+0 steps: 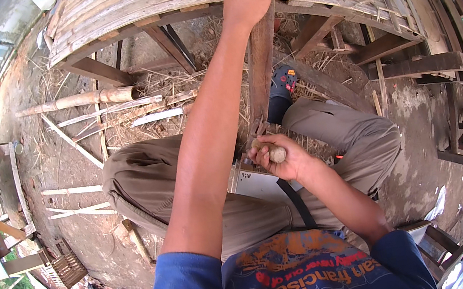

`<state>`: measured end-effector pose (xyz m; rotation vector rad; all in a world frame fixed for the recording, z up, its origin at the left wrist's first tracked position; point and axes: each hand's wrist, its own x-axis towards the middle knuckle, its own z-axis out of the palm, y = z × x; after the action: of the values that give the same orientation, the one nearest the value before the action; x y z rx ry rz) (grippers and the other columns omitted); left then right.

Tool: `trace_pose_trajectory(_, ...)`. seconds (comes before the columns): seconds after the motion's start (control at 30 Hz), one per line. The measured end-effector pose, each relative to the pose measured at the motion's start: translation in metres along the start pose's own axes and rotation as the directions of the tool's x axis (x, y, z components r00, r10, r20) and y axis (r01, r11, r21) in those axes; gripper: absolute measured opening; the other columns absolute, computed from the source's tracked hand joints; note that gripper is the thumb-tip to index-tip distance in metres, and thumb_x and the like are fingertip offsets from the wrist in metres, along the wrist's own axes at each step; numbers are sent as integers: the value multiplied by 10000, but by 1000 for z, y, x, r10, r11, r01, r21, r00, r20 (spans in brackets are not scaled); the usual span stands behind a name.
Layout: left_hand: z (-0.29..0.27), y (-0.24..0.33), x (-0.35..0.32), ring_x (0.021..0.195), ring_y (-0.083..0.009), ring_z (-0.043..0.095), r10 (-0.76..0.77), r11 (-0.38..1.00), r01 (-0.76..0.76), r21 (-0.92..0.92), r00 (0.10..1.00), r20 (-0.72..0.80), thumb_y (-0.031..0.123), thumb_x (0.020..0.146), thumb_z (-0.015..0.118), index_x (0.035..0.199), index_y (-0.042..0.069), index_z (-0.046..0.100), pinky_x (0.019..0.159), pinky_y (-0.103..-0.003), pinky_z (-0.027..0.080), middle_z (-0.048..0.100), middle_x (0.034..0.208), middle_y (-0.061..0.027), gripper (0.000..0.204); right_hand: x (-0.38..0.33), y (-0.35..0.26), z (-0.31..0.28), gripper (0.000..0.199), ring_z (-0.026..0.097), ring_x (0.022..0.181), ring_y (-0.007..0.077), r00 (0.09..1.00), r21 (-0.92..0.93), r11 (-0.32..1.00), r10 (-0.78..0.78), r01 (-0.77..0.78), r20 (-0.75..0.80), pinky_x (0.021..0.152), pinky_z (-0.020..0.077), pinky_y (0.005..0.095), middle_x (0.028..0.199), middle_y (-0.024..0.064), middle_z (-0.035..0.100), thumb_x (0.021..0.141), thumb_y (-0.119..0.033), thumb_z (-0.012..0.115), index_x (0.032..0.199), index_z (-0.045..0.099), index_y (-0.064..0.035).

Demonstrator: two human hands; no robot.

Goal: The person sits on the ground and uses a hammer to repeatedly strike a long wooden plank, likely to remove nails or flatten the wood. The person holds the plank with one hand and hammers it with the other, occasionally repositioning the plank on a nearby wooden structure.

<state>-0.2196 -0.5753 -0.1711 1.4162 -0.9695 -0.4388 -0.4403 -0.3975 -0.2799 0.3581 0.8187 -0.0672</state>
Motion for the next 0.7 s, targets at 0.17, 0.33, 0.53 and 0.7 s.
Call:
trace_pose_trajectory(0.17, -1, 4, -1, 952, -317, 707, -18, 1000, 18, -3, 1000, 3, 293, 763, 823, 1226, -80, 568, 860, -408, 548, 716, 1014, -234, 647, -2, -11, 4, 245, 655, 678, 155, 986, 70, 990, 115, -124, 120, 599, 615, 248, 1037, 201, 567, 972, -131, 608, 1081, 475, 44)
trace_pose_trajectory(0.33, -1, 3, 0, 964, -332, 710, -11, 1000, 12, 29, 1000, -4, 308, 763, 821, 1234, -83, 564, 862, -420, 550, 716, 1024, -248, 664, -1, -15, 12, 190, 666, 676, 202, 989, -107, 993, 73, -60, 125, 618, 634, 319, 994, 189, 608, 950, -157, 635, 1027, 522, -26)
trace_pose_trajectory(0.53, -2, 5, -2, 975, -330, 708, -7, 1000, 7, 14, 1000, 7, 315, 763, 822, 1239, -84, 563, 866, -420, 547, 715, 1031, -250, 673, -8, 28, -3, 213, 671, 716, 249, 957, -510, 825, -291, 244, -13, 639, 620, 428, 900, 138, 644, 989, -225, 611, 1136, 527, -96)
trace_pose_trajectory(0.7, -3, 10, -5, 996, -335, 704, -38, 999, 38, -3, 999, 12, 307, 780, 822, 1254, -64, 565, 904, -430, 535, 714, 1058, -247, 654, -20, 34, -12, 388, 664, 795, 279, 895, -459, 773, -427, 437, 132, 782, 586, 474, 924, 134, 636, 1043, -395, 452, 1279, 508, -91)
